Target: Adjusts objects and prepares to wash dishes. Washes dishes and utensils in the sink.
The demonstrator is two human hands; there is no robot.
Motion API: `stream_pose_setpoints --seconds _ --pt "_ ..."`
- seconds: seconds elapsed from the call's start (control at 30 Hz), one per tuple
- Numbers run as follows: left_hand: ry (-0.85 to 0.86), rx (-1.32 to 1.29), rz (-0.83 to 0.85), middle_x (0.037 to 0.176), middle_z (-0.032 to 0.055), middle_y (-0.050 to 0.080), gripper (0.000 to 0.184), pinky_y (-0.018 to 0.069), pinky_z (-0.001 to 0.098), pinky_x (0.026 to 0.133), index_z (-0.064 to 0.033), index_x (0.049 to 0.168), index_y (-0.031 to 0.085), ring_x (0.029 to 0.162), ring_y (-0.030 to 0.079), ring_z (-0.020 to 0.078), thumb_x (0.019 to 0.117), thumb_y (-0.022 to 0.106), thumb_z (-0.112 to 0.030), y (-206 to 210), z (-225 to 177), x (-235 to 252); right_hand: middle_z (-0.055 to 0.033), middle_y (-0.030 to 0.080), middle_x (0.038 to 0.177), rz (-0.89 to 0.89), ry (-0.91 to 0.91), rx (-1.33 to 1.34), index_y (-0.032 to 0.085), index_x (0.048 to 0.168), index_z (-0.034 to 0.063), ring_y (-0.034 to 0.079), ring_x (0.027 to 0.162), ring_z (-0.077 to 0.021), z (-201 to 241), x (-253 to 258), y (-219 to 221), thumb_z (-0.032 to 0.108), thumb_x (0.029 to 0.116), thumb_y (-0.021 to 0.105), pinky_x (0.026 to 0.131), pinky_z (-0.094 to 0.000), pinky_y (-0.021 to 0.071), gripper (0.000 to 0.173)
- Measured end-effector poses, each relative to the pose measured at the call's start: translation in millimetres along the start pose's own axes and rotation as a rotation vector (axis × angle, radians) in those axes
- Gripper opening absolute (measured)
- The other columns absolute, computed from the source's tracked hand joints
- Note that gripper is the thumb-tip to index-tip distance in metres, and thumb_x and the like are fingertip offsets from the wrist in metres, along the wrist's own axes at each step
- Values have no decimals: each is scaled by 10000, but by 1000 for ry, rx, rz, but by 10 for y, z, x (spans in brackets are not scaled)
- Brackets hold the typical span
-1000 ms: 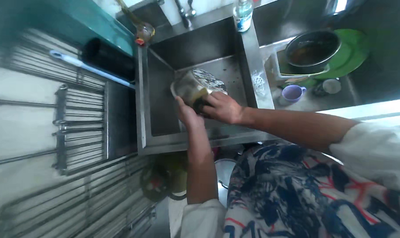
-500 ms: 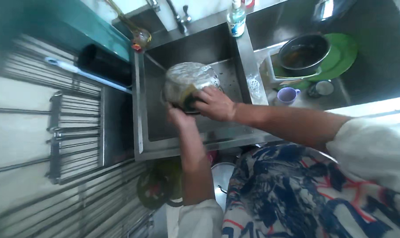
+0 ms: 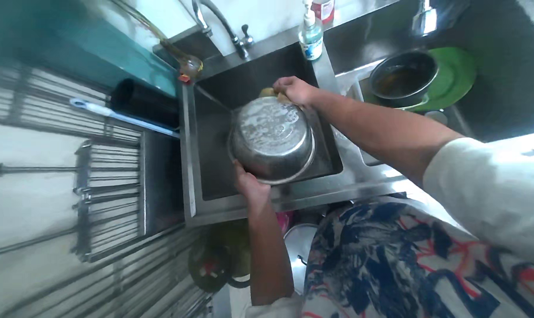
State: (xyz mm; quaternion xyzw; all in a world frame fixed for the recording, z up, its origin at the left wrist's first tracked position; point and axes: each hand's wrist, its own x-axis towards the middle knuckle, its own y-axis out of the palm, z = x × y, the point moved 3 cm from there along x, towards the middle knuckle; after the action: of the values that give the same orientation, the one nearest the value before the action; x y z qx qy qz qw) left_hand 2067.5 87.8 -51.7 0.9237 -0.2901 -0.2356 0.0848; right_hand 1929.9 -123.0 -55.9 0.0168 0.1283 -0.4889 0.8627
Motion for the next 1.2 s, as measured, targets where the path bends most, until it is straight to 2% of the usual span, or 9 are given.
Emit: stream_pose_setpoints --seconds 0.17,0.27,0.47,0.63,0.8,0.9,1.0,1.1,1.2 --pt "53 66 -29 1231 163 646 450 557 505 916 -45 1355 548 1108 652 267 1125 354 -379 45 91 81 -241 588 1307 -36 -475 -498 672 1215 15 592 1203 -396 326 -475 586 119 1032 541 1032 -525 508 248" --pt "99 54 -36 1229 156 652 446 561 499 926 -40 1345 549 1118 656 256 1130 330 -363 -13 33 133 -201 635 1224 -82 -581 -553 698 1134 29 614 1163 -375 171 -926 729 105 1013 574 1006 -508 527 190" --pt "126 184 44 1077 106 669 413 584 412 848 -27 1268 577 971 674 171 1139 300 -305 -95 177 97 -271 552 1368 -182 -167 -505 616 1319 0 537 1292 -445 -138 -263 369 143 1056 533 1082 -552 464 311" --pt "155 133 18 1154 148 663 456 569 434 920 16 1298 560 1048 667 202 1142 273 -302 -101 307 176 -195 619 1288 -77 -516 -547 693 1179 48 602 1205 -366 -9 -836 853 147 1016 604 1027 -509 523 210" --pt "320 305 86 787 -24 624 376 588 282 737 -28 1013 604 744 654 41 1126 297 -216 -209 185 187 -304 558 1324 -195 -166 -399 601 1279 -57 585 1220 -432 -710 -659 323 75 1027 548 1029 -537 508 290" --pt "435 570 214 660 -66 521 366 517 187 623 9 893 592 599 554 -25 1097 347 -170 -230 216 185 -276 594 1294 -173 -266 -325 618 1261 -56 621 1162 -371 -312 -374 302 67 1043 517 1004 -481 523 270" --pt "556 715 306 695 9 558 386 489 173 684 116 894 625 659 549 -26 1074 396 -137 -247 242 168 -217 648 1198 74 -444 -533 719 1154 -13 655 1080 -333 252 -309 479 79 984 618 957 -497 543 219" --pt "730 627 355 690 -34 577 385 518 144 685 88 872 621 674 580 -70 1079 391 -141 -294 246 169 -211 651 1163 157 -418 -659 730 1113 -5 669 1046 -353 520 -313 616 105 968 650 925 -537 556 199" --pt "773 527 328 710 -98 573 363 523 134 711 27 858 610 710 588 -97 1074 379 -152 -320 169 71 -175 705 1074 121 -180 -561 722 1125 25 686 1001 -322 432 37 467 142 1008 598 883 -561 550 207"
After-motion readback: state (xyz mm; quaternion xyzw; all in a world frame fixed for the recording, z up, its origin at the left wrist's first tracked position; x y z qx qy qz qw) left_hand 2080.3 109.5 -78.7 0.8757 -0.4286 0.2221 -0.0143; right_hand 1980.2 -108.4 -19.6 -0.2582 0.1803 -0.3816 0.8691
